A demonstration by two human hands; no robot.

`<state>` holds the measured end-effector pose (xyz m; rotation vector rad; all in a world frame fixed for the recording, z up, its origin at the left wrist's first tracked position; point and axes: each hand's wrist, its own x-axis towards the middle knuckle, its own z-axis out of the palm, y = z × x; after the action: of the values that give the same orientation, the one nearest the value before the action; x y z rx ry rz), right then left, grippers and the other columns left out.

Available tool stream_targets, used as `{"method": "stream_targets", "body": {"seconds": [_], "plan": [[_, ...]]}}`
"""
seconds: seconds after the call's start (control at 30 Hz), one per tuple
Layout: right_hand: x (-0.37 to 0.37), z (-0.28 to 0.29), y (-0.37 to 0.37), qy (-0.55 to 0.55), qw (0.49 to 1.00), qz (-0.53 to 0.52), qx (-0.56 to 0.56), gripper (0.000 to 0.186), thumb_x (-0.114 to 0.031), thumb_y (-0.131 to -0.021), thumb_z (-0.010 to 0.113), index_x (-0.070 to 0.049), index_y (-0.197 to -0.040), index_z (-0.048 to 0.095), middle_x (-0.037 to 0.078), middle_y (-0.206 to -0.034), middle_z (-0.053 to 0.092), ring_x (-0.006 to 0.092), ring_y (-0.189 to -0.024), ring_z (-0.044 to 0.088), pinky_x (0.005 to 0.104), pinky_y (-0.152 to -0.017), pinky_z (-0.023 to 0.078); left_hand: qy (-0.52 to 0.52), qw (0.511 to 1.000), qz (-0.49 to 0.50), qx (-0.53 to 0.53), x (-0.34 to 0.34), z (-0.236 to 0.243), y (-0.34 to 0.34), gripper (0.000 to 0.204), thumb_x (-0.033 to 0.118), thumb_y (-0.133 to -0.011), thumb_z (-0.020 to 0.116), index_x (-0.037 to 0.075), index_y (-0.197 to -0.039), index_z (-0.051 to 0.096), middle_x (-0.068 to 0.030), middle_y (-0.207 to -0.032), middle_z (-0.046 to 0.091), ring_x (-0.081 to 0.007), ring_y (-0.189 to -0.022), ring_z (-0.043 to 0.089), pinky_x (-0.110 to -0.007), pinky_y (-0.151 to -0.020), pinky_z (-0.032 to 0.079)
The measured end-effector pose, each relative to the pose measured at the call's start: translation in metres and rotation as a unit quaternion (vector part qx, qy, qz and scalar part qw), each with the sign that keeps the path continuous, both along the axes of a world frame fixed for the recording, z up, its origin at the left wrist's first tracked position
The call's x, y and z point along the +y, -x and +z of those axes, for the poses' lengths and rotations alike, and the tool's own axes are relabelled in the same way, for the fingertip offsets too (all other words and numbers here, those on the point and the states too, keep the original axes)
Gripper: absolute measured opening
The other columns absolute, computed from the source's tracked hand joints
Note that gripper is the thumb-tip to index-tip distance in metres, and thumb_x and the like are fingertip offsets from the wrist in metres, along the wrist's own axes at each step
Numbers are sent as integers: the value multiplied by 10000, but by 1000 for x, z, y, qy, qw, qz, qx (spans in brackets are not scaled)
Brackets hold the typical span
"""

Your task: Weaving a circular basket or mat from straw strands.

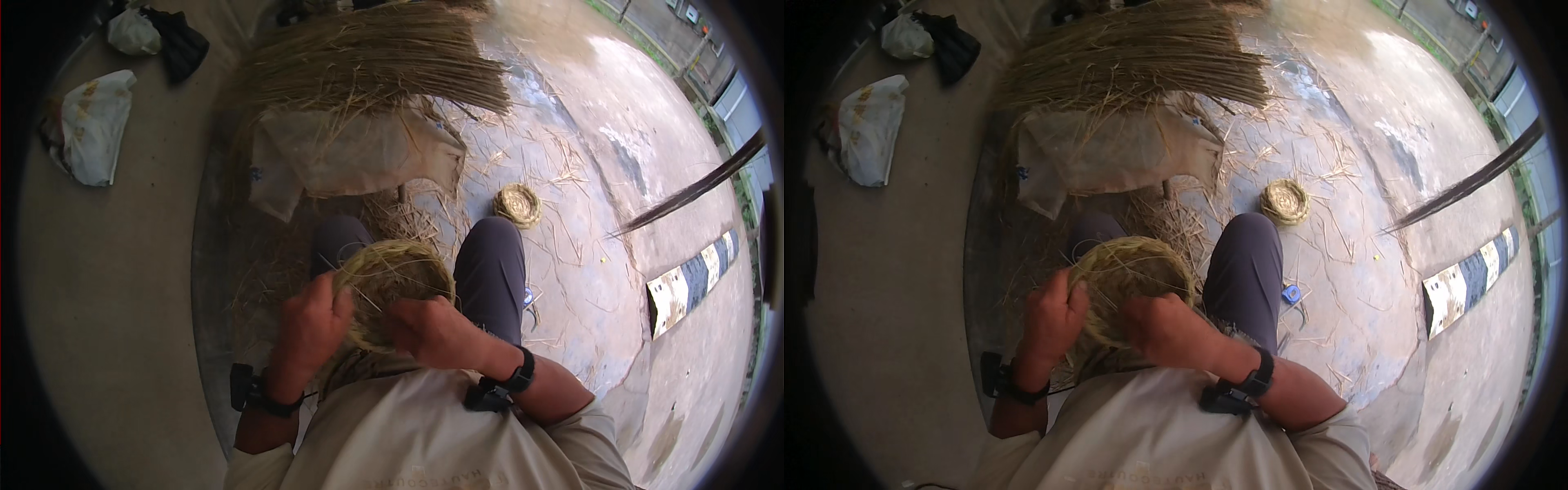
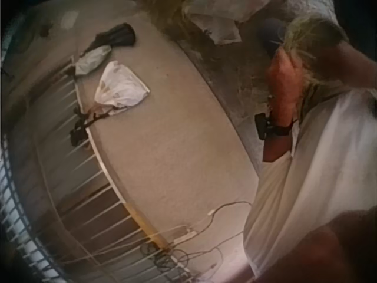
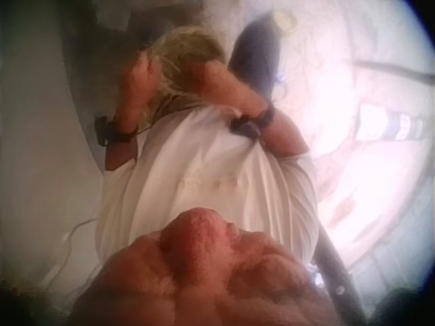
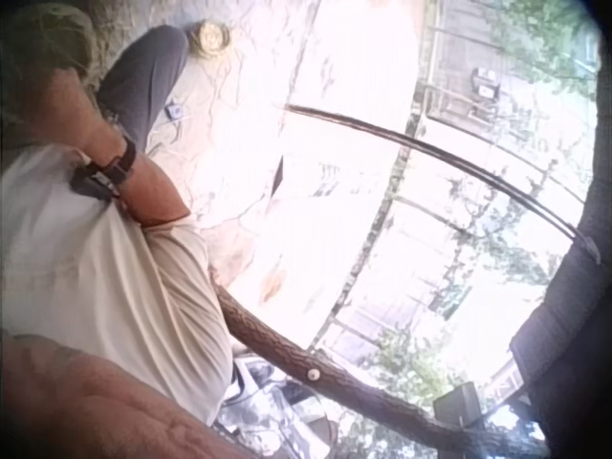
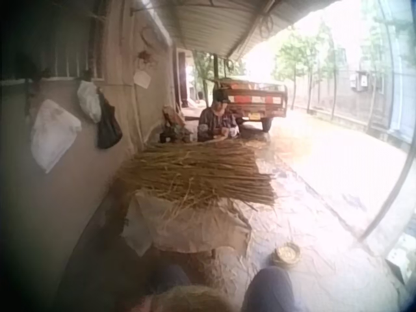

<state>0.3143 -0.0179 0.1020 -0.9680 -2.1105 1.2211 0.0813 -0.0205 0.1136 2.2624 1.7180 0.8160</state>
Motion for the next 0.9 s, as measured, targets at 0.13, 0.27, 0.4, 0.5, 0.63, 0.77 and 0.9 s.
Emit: {"method": "stream_targets", "body": {"seconds": [0.13, 0.27, 0.4, 0.5, 0.63, 0.77, 0.9], "plan": [[4, -1, 12, -73, 996, -45, 15, 120, -109, -901, 688, -33, -991, 663, 165, -852, 671, 398, -768, 696, 484, -699, 566, 28, 997, -67, 40, -6, 11, -15, 275, 150, -949, 692, 4, -1181, 663, -240, -923, 730, -457, -818, 723, -506, -666, 588], [-4, 23, -10, -129, 990, -52, -15, 77, -109, -878, 694, -69, -935, 660, 126, -833, 660, 369, -755, 692, 484, -672, 566, -14, 994, -82, 66, 2, 12, -4, 313, 151, -911, 728, 11, -1184, 665, -200, -922, 736, -410, -781, 732, -483, -643, 592], [27, 59, -26, -231, 961, -148, -39, 96, -123, -934, 679, -55, -984, 724, 126, -848, 717, 331, -756, 701, 447, -698, 563, -49, 967, -178, 176, 5, 22, -5, 325, 194, -885, 760, 23, -1137, 647, -93, -765, 658, -279, -675, 701, -406, -561, 557], [66, 49, -5, -305, 940, -52, -146, 130, -171, -930, 676, -52, -877, 683, 125, -813, 699, 331, -777, 700, 467, -715, 550, -51, 954, -214, 204, 5, 31, -19, 352, 196, -875, 762, 14, -1153, 645, -83, -731, 626, -257, -641, 680, -391, -551, 549], [73, 45, 11, -216, 963, -23, -159, 193, -201, -955, 661, -31, -866, 643, 134, -816, 692, 346, -794, 701, 471, -700, 546, -78, 952, -232, 185, 6, 36, -22, 316, 202, -880, 754, 9, -1104, 642, -78, -728, 626, -246, -639, 681, -384, -551, 550], [98, 42, 6, -171, 979, -105, -19, 192, -189, -986, 660, -7, -1033, 697, 153, -888, 720, 306, -838, 736, 413, -714, 567, -97, 945, -255, 181, 7, 36, -25, 283, 193, -876, 746, 10, -1063, 638, -71, -717, 617, -232, -631, 676, -381, -544, 547], [70, 42, 6, -192, 979, -67, 30, 241, -175, -1023, 652, 0, -1178, 712, 132, -921, 735, 189, -863, 753, 346, -727, 576, -90, 934, -256, 230, 9, 25, -14, 270, 181, -890, 713, 11, -1084, 634, -65, -734, 624, -218, -625, 674, -380, -544, 552]]}}
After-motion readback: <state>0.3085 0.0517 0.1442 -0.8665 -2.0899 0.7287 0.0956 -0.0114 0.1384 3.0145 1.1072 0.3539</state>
